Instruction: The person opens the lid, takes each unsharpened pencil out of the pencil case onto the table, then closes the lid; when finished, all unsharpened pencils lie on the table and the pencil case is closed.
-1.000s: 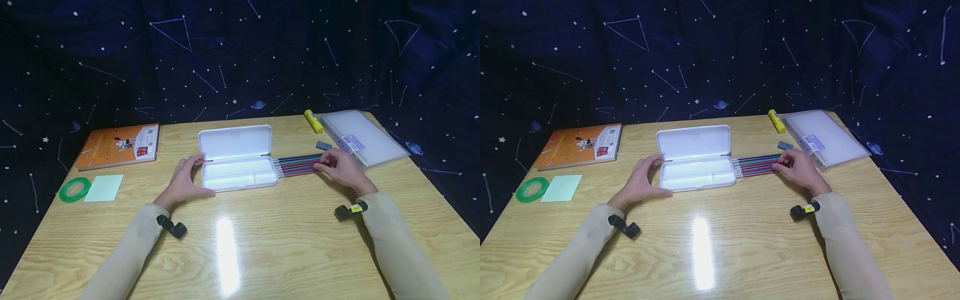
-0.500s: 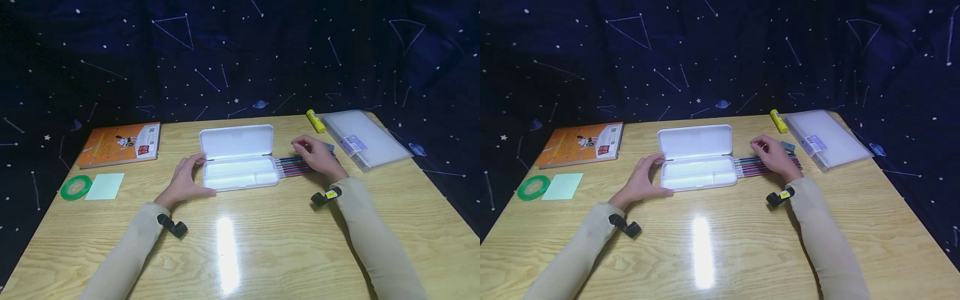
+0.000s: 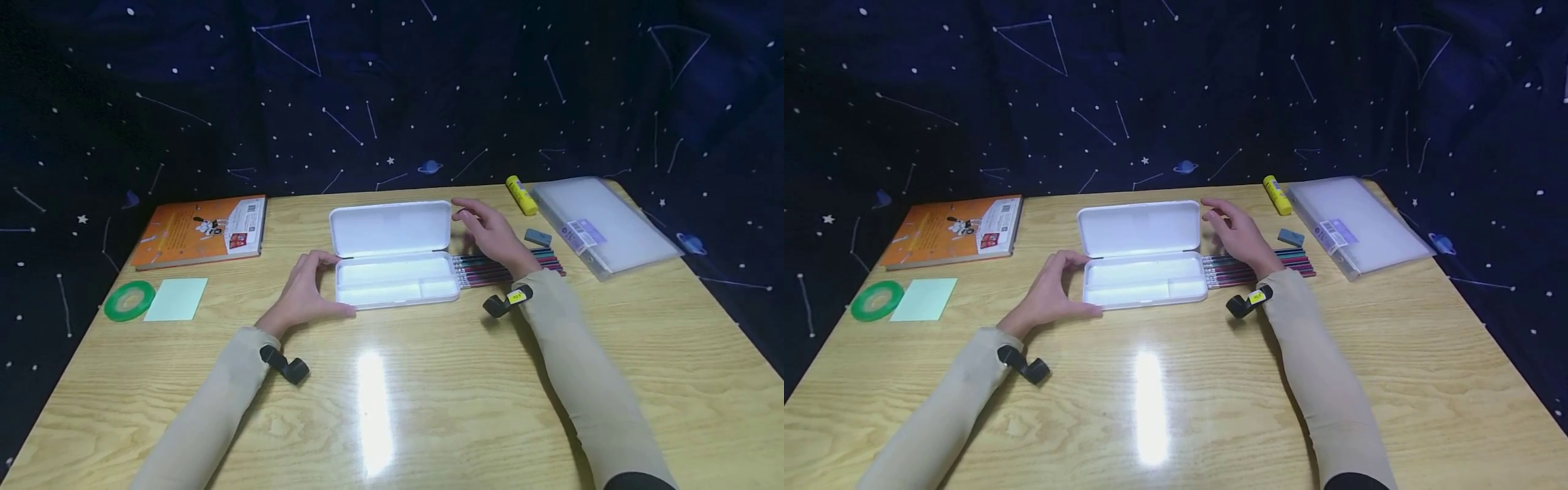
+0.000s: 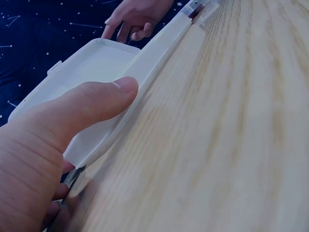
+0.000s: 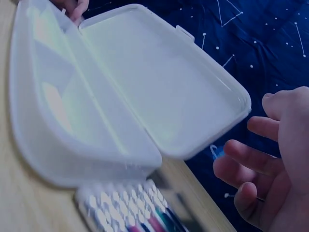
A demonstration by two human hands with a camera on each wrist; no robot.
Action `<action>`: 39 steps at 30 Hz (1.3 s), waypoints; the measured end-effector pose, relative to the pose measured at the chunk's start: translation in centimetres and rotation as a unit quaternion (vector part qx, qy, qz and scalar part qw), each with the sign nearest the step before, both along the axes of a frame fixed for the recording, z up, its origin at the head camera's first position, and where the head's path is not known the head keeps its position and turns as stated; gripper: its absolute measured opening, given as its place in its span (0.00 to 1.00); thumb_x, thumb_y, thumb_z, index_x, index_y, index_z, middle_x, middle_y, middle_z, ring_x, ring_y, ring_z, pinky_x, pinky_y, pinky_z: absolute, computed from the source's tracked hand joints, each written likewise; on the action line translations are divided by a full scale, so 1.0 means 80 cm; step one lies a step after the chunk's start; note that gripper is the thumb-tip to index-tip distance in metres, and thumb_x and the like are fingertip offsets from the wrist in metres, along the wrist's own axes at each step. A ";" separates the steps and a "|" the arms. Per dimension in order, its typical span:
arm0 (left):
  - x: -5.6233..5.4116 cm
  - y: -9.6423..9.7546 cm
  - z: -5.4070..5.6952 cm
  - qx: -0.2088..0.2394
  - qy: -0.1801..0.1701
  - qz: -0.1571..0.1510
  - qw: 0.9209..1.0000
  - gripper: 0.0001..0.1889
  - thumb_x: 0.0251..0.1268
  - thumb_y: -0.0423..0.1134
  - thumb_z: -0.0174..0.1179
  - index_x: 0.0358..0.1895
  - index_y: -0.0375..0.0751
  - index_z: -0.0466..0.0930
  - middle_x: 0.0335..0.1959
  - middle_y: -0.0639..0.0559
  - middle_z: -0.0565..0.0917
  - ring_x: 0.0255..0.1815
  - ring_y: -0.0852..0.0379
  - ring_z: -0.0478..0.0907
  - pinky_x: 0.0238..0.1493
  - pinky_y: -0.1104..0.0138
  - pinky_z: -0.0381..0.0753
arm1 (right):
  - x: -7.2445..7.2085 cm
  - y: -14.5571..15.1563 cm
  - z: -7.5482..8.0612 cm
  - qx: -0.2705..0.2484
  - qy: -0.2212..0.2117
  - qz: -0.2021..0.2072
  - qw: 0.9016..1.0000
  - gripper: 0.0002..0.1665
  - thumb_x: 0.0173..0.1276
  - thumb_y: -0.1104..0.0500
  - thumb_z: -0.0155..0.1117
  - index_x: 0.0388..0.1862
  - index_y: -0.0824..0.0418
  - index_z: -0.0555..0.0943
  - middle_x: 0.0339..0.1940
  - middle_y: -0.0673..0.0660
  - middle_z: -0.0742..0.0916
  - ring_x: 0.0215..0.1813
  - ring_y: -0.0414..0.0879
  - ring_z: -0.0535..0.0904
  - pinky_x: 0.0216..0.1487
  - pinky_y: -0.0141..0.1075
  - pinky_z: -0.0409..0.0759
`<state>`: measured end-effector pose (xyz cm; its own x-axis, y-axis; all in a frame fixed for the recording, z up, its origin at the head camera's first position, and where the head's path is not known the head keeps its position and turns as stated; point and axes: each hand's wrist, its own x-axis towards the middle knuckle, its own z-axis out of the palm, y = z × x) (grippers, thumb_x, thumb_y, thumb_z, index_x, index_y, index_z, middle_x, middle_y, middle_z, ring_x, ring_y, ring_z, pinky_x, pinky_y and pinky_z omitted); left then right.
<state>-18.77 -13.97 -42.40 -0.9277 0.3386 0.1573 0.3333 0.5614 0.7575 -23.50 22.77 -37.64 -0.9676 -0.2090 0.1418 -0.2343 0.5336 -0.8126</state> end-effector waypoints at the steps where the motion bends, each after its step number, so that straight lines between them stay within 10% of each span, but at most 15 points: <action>1: 0.000 0.000 0.000 0.002 -0.001 0.000 1.000 0.49 0.22 0.55 0.83 0.58 0.47 0.69 0.55 0.49 0.71 0.56 0.52 0.67 0.60 0.56 0.67 | -0.002 -0.003 0.001 -0.003 0.003 0.003 1.000 0.26 0.80 0.50 0.41 0.72 0.58 0.65 0.55 0.65 0.80 0.35 0.60 0.78 0.37 0.39 0.76; 15: -0.003 0.001 0.001 0.026 0.001 -0.012 1.000 0.62 0.22 0.53 0.84 0.68 0.37 0.57 0.57 0.52 0.78 0.62 0.52 0.69 0.67 0.57 0.63 | 0.012 -0.007 0.012 -0.007 -0.018 0.002 1.000 0.24 0.79 0.49 0.41 0.66 0.55 0.72 0.51 0.59 0.79 0.42 0.55 0.77 0.41 0.44 0.75; 29: -0.001 0.000 0.002 -0.002 0.000 -0.015 1.000 0.61 0.23 0.52 0.84 0.70 0.43 0.61 0.57 0.47 0.73 0.56 0.51 0.66 0.62 0.56 0.66 | 0.059 0.003 0.006 0.007 0.046 0.107 0.993 0.09 0.68 0.65 0.62 0.45 0.62 0.84 0.48 0.59 0.83 0.44 0.39 0.73 0.38 0.30 0.72; 39: -0.001 -0.006 0.003 -0.022 0.017 -0.042 0.999 0.56 0.26 0.53 0.82 0.68 0.44 0.65 0.59 0.47 0.72 0.54 0.51 0.65 0.61 0.54 0.65 | 0.079 0.003 -0.010 0.055 0.050 0.121 0.990 0.13 0.58 0.59 0.73 0.43 0.57 0.85 0.49 0.55 0.81 0.38 0.50 0.74 0.35 0.34 0.73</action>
<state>-18.88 -14.45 -42.17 -0.8906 0.4214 0.1712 0.4048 0.5628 0.7207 -17.18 22.97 -38.48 -0.8696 -0.4525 0.1974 -0.4423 0.5366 -0.7186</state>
